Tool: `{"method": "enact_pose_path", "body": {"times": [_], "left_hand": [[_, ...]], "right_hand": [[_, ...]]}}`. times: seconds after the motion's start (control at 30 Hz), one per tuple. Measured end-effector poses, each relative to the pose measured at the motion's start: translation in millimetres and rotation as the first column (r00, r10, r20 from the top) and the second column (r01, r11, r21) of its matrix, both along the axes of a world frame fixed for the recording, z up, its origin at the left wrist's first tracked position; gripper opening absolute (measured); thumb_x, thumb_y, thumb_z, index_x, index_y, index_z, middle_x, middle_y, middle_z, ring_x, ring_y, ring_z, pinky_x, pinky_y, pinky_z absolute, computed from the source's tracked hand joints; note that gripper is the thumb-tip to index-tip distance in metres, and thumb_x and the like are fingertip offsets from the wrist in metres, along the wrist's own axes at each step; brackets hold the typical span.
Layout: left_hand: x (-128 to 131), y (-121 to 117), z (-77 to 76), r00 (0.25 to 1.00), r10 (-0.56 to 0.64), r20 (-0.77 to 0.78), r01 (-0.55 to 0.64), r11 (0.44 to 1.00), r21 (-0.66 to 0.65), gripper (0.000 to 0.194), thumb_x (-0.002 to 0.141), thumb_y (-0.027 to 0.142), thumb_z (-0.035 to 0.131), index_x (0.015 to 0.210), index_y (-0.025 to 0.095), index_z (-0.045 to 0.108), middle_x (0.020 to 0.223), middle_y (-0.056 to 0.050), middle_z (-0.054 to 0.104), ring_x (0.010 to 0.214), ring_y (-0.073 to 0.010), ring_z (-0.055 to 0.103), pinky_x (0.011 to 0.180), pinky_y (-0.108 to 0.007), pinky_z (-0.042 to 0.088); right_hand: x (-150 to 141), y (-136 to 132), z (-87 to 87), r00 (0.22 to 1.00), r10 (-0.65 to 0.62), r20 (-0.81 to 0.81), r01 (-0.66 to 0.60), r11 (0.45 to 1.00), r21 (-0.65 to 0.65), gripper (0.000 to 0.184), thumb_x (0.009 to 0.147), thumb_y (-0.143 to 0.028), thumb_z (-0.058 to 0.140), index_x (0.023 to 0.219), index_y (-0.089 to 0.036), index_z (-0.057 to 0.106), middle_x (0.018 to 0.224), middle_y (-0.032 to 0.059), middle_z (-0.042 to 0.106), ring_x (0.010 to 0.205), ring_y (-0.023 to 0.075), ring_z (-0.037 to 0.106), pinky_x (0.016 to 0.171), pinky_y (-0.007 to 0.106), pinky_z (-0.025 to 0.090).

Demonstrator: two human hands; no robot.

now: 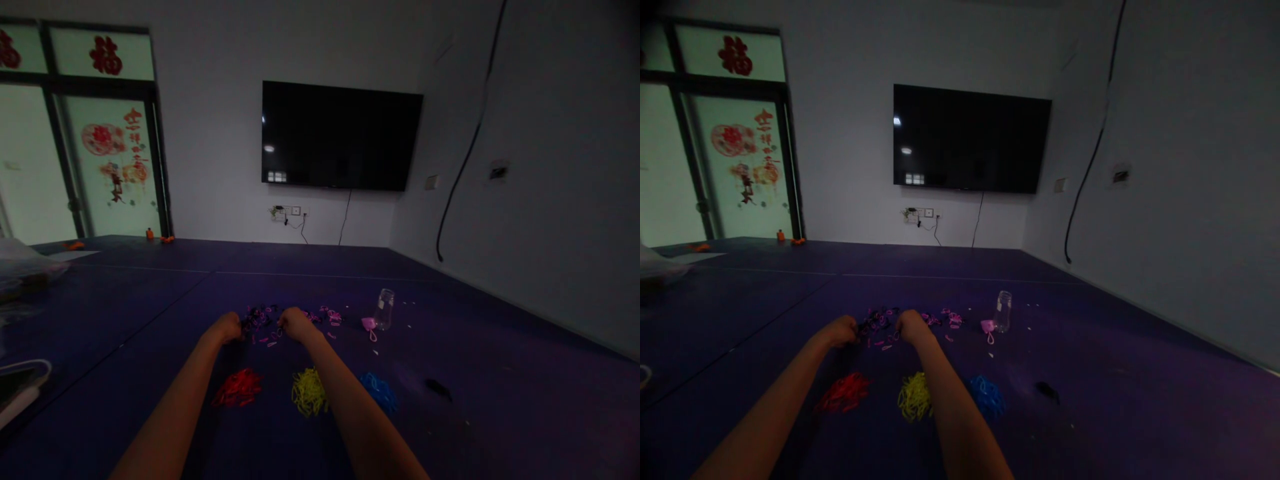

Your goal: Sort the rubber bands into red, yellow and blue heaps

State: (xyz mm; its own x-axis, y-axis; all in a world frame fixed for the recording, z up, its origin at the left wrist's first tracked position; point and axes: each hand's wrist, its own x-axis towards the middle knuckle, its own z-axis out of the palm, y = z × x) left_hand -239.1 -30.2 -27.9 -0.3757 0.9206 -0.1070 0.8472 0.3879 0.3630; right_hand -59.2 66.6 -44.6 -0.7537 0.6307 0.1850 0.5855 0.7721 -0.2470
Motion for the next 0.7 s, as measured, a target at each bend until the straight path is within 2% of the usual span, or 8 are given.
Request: {"method": "enact_pose_path", "body": {"times": [0.2, 0.37, 0.5, 0.7], "left_hand": [[0.7, -1.3, 0.5, 1.0, 0.002, -0.014, -0.002, 1.0, -0.003, 0.009, 0.062, 0.013, 0.064, 0.056, 0.015, 0.058, 0.052, 0.002, 0.056, 0.053, -0.0125, 0.056, 0.046, -0.018, 0.037], [-0.3, -1.2, -0.5, 1.0, 0.01, -0.022, -0.01, 1.0, -0.002, 0.006, 0.061, 0.014, 0.065, 0.059, 0.016, 0.06, 0.055, 0.001, 0.058, 0.057, -0.0125, 0.056, 0.047, -0.018, 0.037], [-0.5, -1.2, -0.6, 1.0, 0.017, -0.018, -0.017, 1.0, 0.002, 0.007, 0.061, 0.014, 0.066, 0.059, 0.015, 0.06, 0.059, 0.001, 0.06, 0.059, -0.0127, 0.057, 0.049, -0.018, 0.037], [-0.4, -1.4, 1.4, 1.0, 0.011, -0.004, -0.011, 1.0, -0.004, 0.008, 0.062, 0.012, 0.065, 0.057, 0.015, 0.059, 0.06, 0.0, 0.061, 0.06, -0.0129, 0.058, 0.05, -0.018, 0.037]], "right_hand": [[5.8, 4.0, -1.4, 0.989, -0.149, -0.01, 0.149, 0.988, 0.037, 0.023, 0.075, -0.006, 0.054, 0.09, -0.012, 0.072, 0.094, 0.0126, 0.07, 0.091, 0.0205, 0.066, 0.078, 0.022, 0.047], [21.7, 15.9, 8.4, 0.978, -0.156, -0.139, 0.158, 0.987, -0.002, 0.028, 0.072, -0.001, 0.052, 0.086, -0.015, 0.072, 0.092, 0.0078, 0.071, 0.091, 0.0165, 0.065, 0.081, 0.02, 0.046], [32.3, 22.0, 17.1, 0.955, -0.18, -0.236, 0.172, 0.984, -0.053, 0.025, 0.071, -0.003, 0.055, 0.085, -0.015, 0.073, 0.087, 0.0058, 0.072, 0.086, 0.0155, 0.066, 0.076, 0.02, 0.048], [24.6, 12.8, 18.4, 0.977, -0.129, -0.171, 0.124, 0.991, -0.041, 0.024, 0.073, -0.006, 0.057, 0.088, -0.016, 0.072, 0.09, 0.0067, 0.071, 0.088, 0.016, 0.065, 0.077, 0.02, 0.046]]}}
